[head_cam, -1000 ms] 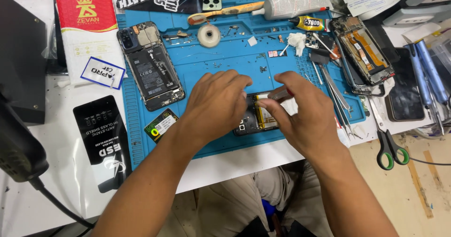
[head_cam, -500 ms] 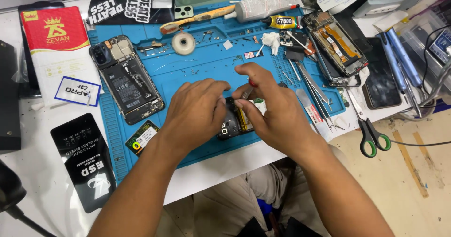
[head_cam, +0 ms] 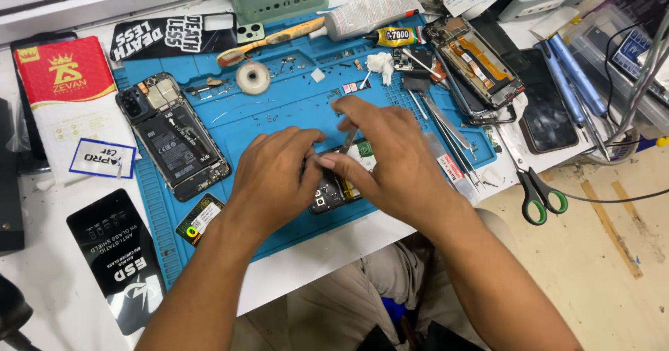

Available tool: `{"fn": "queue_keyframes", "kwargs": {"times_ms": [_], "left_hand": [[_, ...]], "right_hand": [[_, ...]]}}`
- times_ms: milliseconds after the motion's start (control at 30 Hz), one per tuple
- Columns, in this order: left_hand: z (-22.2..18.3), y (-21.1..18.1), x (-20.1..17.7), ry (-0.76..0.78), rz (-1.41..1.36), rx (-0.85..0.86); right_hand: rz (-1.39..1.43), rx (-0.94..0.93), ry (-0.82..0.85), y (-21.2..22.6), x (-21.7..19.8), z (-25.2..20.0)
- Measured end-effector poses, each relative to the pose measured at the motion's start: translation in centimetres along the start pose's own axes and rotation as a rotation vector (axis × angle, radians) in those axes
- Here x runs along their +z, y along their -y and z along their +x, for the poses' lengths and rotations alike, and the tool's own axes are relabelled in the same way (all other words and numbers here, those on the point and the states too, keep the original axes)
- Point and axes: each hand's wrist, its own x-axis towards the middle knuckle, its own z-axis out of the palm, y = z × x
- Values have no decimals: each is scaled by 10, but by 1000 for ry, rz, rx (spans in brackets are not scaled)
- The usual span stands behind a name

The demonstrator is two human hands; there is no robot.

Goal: Repairing a mobile phone by installing a battery and fastening internal components with a screwdriver

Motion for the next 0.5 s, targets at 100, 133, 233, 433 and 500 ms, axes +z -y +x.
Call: {"fn": "queue_keyframes", "kwargs": {"times_ms": [100, 133, 233, 433, 500], "left_hand": [[-1, 1, 2, 2, 5, 13], [-1, 0, 2, 4, 3, 13], [0, -2, 1, -9, -17, 13], [-2, 0, 3, 5, -5, 17], [-3, 0, 2, 11, -16, 37]], "right_hand": [[250, -9, 117, -1, -4, -5], [249, -6, 118, -4, 0, -5], [-122, 1, -65, -6, 6, -5], [247, 15, 70, -8, 4, -11], [11, -37, -80, -11, 11, -12]]}}
